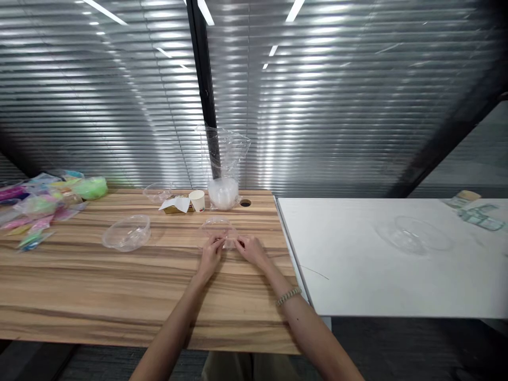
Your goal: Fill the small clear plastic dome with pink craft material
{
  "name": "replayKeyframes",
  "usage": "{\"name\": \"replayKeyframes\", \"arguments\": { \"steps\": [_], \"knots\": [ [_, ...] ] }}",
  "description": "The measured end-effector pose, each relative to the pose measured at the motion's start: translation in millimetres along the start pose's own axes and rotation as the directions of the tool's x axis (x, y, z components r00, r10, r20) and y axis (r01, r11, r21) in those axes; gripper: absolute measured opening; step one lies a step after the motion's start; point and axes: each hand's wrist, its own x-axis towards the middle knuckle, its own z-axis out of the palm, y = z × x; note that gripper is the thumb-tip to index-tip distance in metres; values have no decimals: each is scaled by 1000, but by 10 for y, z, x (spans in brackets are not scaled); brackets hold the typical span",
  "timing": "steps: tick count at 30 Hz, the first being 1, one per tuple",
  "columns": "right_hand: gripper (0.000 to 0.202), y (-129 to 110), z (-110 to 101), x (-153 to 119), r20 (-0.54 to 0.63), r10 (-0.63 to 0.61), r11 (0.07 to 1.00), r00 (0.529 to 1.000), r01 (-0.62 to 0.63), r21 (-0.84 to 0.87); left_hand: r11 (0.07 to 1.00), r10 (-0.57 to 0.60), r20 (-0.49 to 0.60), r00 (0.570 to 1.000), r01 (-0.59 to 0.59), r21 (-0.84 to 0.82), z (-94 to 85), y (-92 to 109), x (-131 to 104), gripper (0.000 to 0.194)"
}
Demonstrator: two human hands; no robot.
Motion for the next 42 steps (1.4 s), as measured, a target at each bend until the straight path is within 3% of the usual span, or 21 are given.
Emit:
{"name": "replayKeyframes", "arguments": {
  "steps": [42],
  "knots": [
    [29, -14, -26, 1, 46, 11, 999, 999, -13, 37, 1000, 10, 86, 996, -10, 1, -1, -7, -4, 26]
  ]
}}
